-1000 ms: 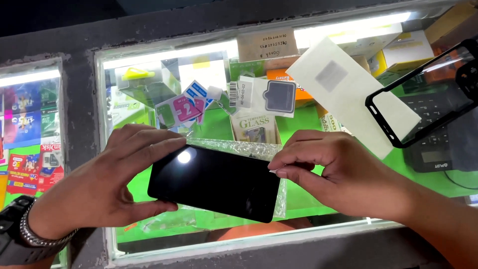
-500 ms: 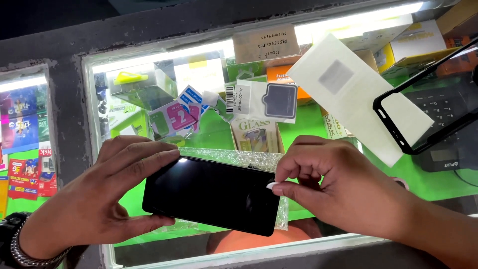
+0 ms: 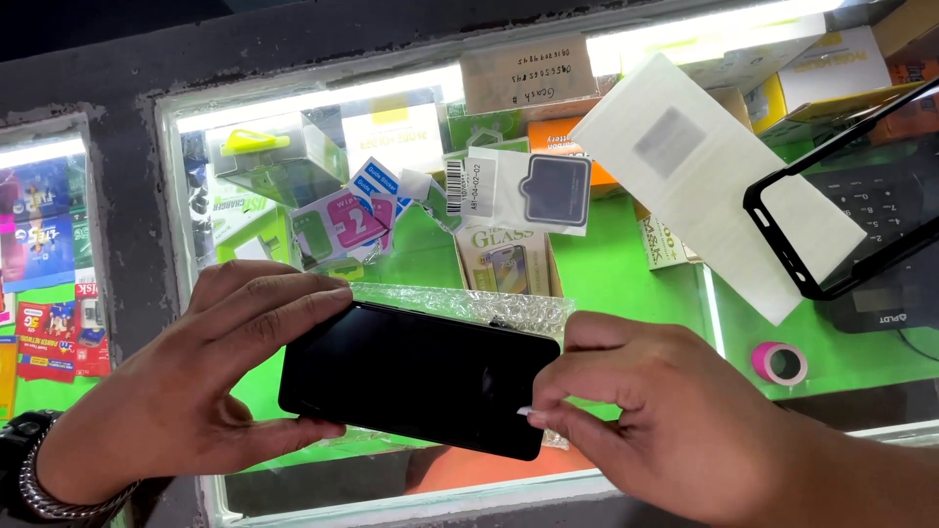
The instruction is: Cleaning a mobile phone screen with adhesive strips and applying a tempered glass screen protector at a service counter.
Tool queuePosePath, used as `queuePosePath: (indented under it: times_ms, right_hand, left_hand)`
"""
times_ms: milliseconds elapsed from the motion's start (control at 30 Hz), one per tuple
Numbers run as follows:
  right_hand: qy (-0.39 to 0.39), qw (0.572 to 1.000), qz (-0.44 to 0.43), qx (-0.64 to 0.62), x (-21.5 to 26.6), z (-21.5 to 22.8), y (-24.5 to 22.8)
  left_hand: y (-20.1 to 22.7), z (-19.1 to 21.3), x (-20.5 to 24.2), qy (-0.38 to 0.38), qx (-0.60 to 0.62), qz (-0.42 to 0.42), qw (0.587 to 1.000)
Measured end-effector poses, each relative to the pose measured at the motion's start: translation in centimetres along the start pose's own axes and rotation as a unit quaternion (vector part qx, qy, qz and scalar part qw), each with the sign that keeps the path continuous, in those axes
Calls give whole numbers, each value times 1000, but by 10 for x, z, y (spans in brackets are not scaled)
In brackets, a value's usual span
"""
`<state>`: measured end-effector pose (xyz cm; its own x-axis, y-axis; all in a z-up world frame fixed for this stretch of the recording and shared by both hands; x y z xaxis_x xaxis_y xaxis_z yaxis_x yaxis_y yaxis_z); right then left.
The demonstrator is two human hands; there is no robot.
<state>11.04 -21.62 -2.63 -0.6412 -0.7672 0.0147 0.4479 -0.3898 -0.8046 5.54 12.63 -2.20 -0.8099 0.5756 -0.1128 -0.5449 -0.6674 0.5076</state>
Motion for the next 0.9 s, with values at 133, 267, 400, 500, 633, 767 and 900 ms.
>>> queuePosePath:
  times_ms: [133, 267, 400, 500, 633, 767, 900]
  right_hand:
    - [-24, 1000, -17, -9, 3, -4, -2]
    - [-38, 999, -7, -7, 9, -12, -1]
    - [-40, 998, 41, 34, 14, -20, -1]
    - [-63, 997, 44, -18, 13, -19, -1]
    - [-21, 996, 2, -86, 1, 16, -8]
    - [40, 999, -27, -6, -4, 19, 1]
    - [44, 999, -24, 5, -5, 17, 1]
  left_hand:
    - [-1, 0, 0, 3, 9, 1, 1000]
    - [-1, 0, 0, 9, 16, 3, 1000]
    - [0, 0, 1, 11, 12, 0, 1000]
    - [-1, 0, -1, 13, 15, -8, 1000]
    - [-1, -1, 0, 5, 8, -2, 1000]
    - [-3, 1, 0, -12, 2, -1, 1000]
    - [-7, 7, 5, -51, 31, 54, 997]
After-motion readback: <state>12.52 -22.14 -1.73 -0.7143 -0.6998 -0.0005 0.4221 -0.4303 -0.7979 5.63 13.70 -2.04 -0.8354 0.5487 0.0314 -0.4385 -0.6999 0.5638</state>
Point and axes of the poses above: each hand's wrist, its own x-axis away from the middle knuckle, its own z-axis out of the back of the hand, y = z × x, the point moved 1 cm from there along -x, towards the middle knuckle
